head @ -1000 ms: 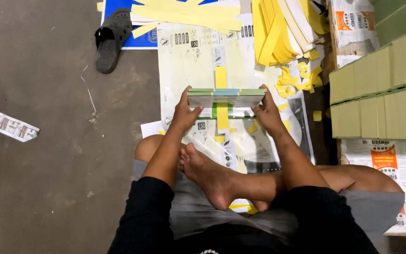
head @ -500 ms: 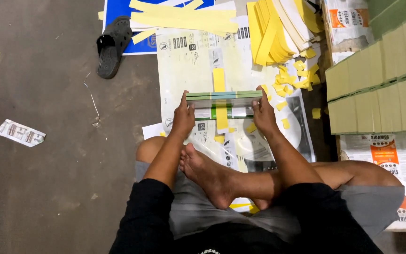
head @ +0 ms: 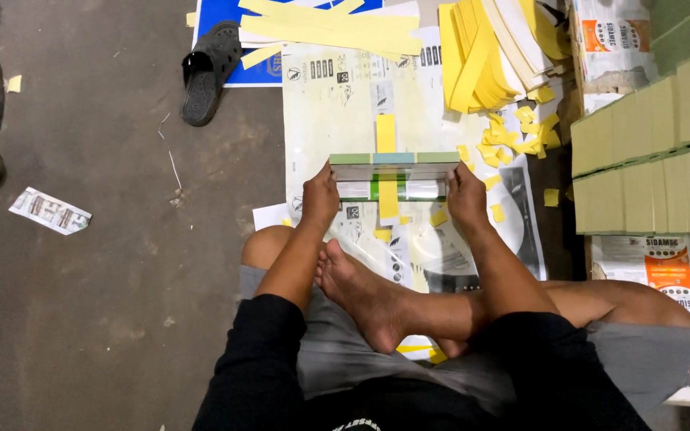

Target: The person applies yellow adhesive labels to stacks of printed boxes in a production environment.

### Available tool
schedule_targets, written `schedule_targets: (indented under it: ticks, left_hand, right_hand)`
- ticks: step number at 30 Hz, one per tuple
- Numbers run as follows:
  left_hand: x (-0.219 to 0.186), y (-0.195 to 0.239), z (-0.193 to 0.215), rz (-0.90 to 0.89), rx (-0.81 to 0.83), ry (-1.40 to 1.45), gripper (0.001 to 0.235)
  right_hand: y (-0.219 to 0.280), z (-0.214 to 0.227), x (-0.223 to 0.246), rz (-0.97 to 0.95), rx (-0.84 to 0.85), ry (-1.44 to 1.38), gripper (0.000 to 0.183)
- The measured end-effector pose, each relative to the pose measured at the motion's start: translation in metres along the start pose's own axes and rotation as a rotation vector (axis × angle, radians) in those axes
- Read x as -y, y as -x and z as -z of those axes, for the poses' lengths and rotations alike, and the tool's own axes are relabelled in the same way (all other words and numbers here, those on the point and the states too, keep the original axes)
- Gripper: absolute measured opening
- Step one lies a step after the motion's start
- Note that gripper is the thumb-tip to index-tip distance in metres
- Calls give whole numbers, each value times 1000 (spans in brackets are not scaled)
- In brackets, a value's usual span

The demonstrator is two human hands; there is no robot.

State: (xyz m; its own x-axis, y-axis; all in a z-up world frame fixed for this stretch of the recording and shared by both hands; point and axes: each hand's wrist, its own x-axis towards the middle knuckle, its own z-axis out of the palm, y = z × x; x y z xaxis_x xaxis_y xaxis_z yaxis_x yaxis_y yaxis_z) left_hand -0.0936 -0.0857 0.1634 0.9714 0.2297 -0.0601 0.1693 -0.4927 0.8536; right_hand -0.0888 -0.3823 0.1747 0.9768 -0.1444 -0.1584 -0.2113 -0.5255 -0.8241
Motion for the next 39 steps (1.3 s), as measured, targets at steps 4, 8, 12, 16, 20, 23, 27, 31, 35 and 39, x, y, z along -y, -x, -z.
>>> schedule_targets:
  ticks: [4,8,12,16,20,23,27,31,35,39]
  left_hand:
    - [-3,0,5,17,1,-64,36]
    - [20,-11,3,-366,-173,-76,25]
    - [-23,-6,23,-122,-15,-53,26]
    - [-9,-16,20,-76,-31,-29,24]
    - [7,-19,13,-75,-38,-18,26]
    - [7,-19,13,-144,-58,-43,29]
    - [-4,-15,15,-195,-42,44,27]
    - [-10,-13,18,-158,-32,55,26]
    - [3,-14,13,-213,-44,39,28]
    - [8,-18,9,-139,3,-15,29]
  right_hand:
    - [-10,3,-15,216,-90,8,24]
    - [-28,17,-19,394,-150,60,18]
    - [-35,25,-22,315,-20,77,16]
    - [-33,10,-22,207,42,-146,19]
    - [-33,0,-41,183,20,-88,16]
    - [-34,2,-45,355,-28,-72,14]
    - [-32,13,-29,290,-55,-190,14]
    - [-34,14,-30,313,-31,-209,16]
    - [-42,6,-58,409,-58,-106,20]
    - [-40,5,-51,249,41,-319,21]
